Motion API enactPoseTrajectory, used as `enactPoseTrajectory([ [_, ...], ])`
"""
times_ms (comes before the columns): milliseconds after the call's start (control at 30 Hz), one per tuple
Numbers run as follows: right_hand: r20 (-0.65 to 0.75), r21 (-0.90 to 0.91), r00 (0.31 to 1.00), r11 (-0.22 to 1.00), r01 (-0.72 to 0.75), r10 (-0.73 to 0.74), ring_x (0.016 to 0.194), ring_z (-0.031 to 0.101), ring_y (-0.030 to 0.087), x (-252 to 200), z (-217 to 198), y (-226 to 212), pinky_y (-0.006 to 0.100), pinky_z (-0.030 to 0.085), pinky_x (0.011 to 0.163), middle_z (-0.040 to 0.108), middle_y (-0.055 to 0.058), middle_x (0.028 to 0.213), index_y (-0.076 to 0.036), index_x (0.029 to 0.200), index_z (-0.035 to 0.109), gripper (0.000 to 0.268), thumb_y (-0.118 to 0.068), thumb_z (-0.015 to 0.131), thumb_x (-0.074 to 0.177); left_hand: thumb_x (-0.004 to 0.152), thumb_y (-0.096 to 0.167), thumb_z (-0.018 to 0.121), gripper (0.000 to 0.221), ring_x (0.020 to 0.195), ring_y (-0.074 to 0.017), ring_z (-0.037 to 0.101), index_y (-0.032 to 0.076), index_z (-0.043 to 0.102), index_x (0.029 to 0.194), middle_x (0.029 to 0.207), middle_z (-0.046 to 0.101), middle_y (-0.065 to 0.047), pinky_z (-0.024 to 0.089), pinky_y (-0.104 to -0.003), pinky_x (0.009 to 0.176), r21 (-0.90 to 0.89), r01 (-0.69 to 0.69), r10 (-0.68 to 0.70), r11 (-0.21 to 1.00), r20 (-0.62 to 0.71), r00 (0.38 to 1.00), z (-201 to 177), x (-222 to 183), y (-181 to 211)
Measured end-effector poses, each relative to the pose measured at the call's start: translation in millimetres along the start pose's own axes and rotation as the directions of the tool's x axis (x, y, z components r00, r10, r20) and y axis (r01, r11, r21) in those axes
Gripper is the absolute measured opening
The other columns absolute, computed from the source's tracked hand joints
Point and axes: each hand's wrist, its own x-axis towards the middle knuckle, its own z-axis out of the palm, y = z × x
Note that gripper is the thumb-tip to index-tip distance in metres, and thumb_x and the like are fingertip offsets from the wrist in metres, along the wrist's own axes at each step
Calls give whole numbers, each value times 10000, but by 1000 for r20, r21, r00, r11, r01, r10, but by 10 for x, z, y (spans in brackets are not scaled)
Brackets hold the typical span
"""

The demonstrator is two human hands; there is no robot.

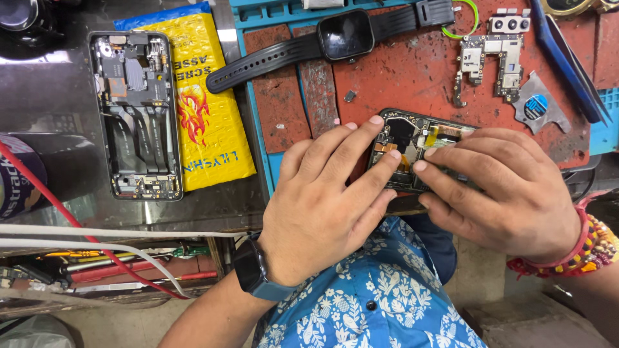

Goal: The person works on the internal components of a disassembled mobile phone, using tweezers to manipulate small connectors and cables before closing the device and checking the screen functionality.

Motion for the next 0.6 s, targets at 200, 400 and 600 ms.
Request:
enactPoseTrajectory([
  [200, 16, -18, 1000, 1000, 4, -4, 1025, 640, 277, -9, 17, 13, 463, 532, 939, 677, 69, 1122, -93, 1134, 754, 390, -202, 830, 768, 966, 310, 753, 425, 1367, -282, 523, 130, 675, 1343, 1526, 529, -103, 400, -462, 1112, 5, -4, 4, 1000, 2, 1000, -5, -6, -12],
  [400, 21, 61, 999, 997, -49, 47, 1039, 641, 277, -42, 48, 54, 462, 522, 925, 678, 54, 1128, -117, 1100, 762, 383, -189, 851, 735, 978, 310, 751, 421, 1378, -279, 520, 131, 669, 1350, 1529, 527, -98, 400, -461, 1121, -3, 1, -2, 1000, -1, 1000, -10, -10, -9],
  [600, 14, 63, 1000, 998, -12, 11, 1024, 638, 276, -18, 34, 74, 468, 526, 914, 675, 60, 1126, -109, 1096, 767, 372, -192, 850, 744, 980, 305, 751, 418, 1372, -285, 518, 125, 669, 1348, 1531, 526, -109, 403, -451, 1101, -8, -6, 6, 1000, 1, 1000, -11, -15, -19],
])
